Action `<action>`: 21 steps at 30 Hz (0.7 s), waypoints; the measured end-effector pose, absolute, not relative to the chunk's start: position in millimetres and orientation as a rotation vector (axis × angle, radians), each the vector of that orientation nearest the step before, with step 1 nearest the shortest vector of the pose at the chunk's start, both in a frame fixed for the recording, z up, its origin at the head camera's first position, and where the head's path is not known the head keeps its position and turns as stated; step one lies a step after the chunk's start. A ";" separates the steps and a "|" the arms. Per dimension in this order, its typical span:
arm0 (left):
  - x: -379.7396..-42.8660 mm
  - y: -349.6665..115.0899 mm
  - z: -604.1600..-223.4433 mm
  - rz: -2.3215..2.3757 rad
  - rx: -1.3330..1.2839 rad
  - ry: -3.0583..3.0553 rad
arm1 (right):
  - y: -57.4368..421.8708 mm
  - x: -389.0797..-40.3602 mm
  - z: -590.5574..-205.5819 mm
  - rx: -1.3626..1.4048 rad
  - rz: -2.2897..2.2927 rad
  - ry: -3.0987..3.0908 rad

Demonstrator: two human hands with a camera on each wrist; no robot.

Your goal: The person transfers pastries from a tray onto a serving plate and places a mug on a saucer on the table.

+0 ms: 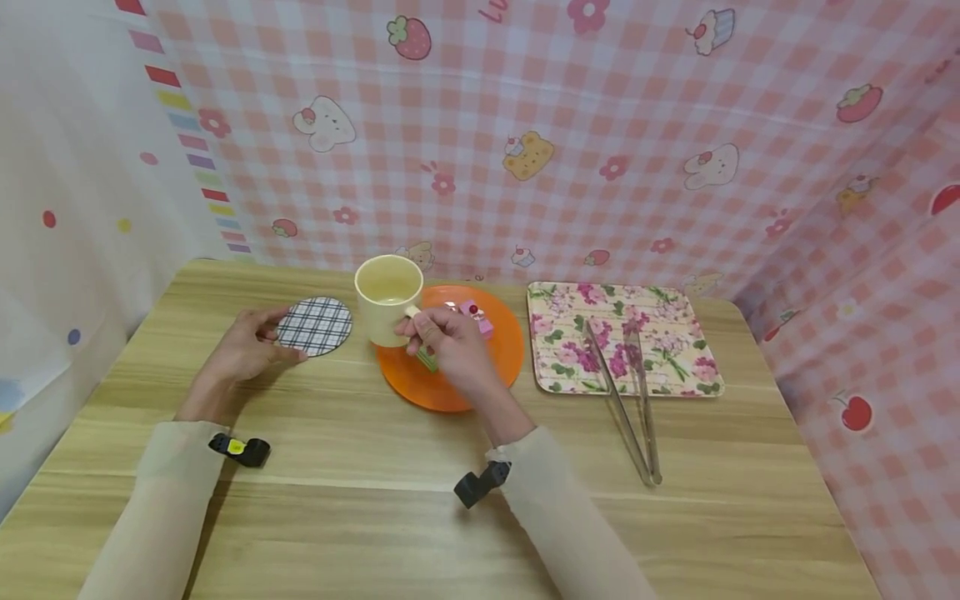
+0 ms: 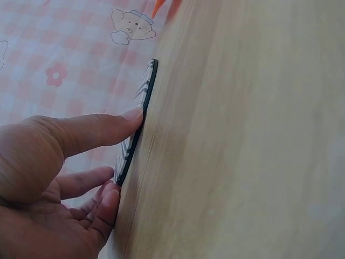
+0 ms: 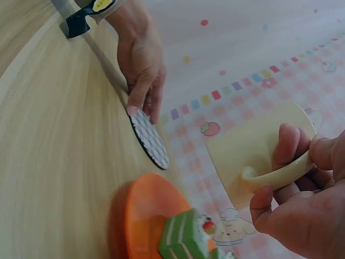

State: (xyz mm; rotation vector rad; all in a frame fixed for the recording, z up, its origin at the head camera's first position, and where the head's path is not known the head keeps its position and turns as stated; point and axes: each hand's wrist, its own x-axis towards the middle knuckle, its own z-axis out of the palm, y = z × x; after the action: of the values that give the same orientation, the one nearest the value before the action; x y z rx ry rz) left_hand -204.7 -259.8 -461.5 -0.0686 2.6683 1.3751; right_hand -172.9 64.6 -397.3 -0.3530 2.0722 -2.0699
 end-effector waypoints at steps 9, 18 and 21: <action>-205.5 -260.4 -460.9 1.349 -0.052 2.693 | 32.0 -179.3 -407.2 -0.322 -1.990 2.043; -206.4 -260.1 -461.9 1.353 -0.078 2.678 | 1.6 -188.4 -413.2 -0.313 -1.977 2.071; -205.7 -260.1 -461.7 1.352 -0.071 2.687 | -6.9 -191.7 -415.0 -0.281 -1.968 2.067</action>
State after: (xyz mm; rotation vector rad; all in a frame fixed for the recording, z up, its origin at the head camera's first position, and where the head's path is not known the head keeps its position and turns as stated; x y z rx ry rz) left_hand -205.7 -260.1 -461.7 -0.0705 2.6865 1.3517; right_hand -191.7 -6.9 -415.0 -0.2806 2.0668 -1.9676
